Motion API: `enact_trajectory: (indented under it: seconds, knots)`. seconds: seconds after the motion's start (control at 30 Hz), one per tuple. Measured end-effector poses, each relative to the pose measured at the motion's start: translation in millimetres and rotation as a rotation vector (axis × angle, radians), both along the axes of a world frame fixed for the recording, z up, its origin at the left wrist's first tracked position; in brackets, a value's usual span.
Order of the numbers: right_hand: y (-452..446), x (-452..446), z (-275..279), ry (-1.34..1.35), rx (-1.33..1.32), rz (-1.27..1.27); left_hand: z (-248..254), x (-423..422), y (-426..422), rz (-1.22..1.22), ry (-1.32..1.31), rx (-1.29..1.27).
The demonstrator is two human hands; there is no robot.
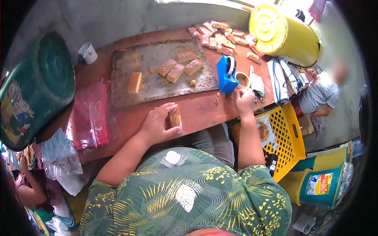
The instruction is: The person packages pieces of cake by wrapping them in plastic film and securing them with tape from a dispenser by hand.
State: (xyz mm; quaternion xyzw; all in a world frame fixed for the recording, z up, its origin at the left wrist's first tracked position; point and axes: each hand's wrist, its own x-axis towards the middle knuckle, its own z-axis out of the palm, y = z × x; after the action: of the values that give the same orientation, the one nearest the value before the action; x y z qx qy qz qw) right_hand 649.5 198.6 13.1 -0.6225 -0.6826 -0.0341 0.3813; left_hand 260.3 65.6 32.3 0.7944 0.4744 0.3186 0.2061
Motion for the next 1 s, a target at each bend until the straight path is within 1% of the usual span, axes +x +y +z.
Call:
enact_trajectory:
  seconds: [0.07, 0.1, 0.17, 0.2, 0.23, 0.27, 0.3, 0.33, 0.4, 0.5, 0.57, 0.6, 0.63, 0.73, 0.77, 0.8, 0.87, 0.93, 0.97, 1.0]
  knots:
    - [-9.9, -6.6, 2.4, 0.086, -0.077, 0.041, -6.8, -2.4, 0.1, 0.005, -0.005, -0.009]
    - [-27.3, -31.5, 25.8, 0.167, -0.187, 0.113, -6.5, -1.8, 0.2, 0.010, 0.001, -0.014]
    - [-46.8, -65.5, 19.6, 0.324, -0.303, 0.384, -0.5, -0.3, -1.6, 0.011, -0.023, -0.009]
    - [-66.4, -87.3, 32.0, 0.271, -0.438, 0.501, -1.1, -0.6, -0.7, 0.015, -0.029, -0.001]
    - [-86.8, -108.6, 32.9, 0.309, -0.543, 0.583, -1.8, -0.9, 0.0, 0.016, -0.036, 0.006]
    - [-104.1, -125.1, 36.2, 0.285, -0.523, 0.749, -2.6, -0.5, -0.2, 0.015, -0.044, 0.016]
    - [-118.4, -137.7, 36.3, 0.382, -0.627, 0.840, -1.9, -0.6, 0.8, 0.025, -0.041, 0.030]
    - [-129.0, -147.9, 26.9, 0.562, -0.726, 0.879, -1.0, -0.8, 0.2, 0.034, -0.038, 0.041]
    - [-115.4, -156.2, 11.6, 0.259, -0.321, 1.020, -2.8, -1.0, -2.8, 0.044, -0.043, 0.046]
    - [-104.0, -160.2, 16.7, 0.280, -0.497, 0.857, -8.4, -4.7, 2.6, 0.038, -0.067, 0.047]
    - [-95.9, -168.5, 11.4, 0.463, -0.556, 0.710, -11.1, -7.7, 4.2, 0.019, -0.090, 0.036]
    - [-91.2, -171.5, 10.6, 0.549, -0.580, 0.630, -12.4, -7.4, 4.2, 0.019, -0.062, 0.044]
    - [-86.2, -172.9, 13.0, 0.505, -0.584, 0.598, -13.2, -7.0, 3.9, 0.019, -0.035, 0.056]
    - [-65.1, -154.3, 29.5, 0.447, -0.205, 0.560, -5.1, -1.4, -3.6, 0.048, 0.081, 0.126]
    - [-53.2, -139.1, 41.6, 0.448, -0.073, 0.463, -2.3, 0.1, -6.5, 0.065, 0.124, 0.153]
    - [-38.7, -117.3, 52.9, 0.448, 0.054, 0.365, -2.5, 0.2, -6.8, 0.075, 0.107, 0.159]
    - [-1.0, -62.6, 51.8, 0.312, 0.292, 0.057, -5.2, -0.3, -5.7, 0.094, 0.074, 0.171]
    - [39.9, -10.1, 33.1, 0.724, -0.248, 0.242, -8.0, 2.1, -2.5, 0.093, 0.007, 0.189]
    - [49.1, -2.3, 35.4, 0.537, -0.472, 0.069, -9.2, 4.3, -0.6, 0.093, -0.029, 0.200]
    - [47.6, -6.2, 37.5, 0.667, -0.522, 0.074, -10.3, 4.4, 0.1, 0.084, -0.044, 0.185]
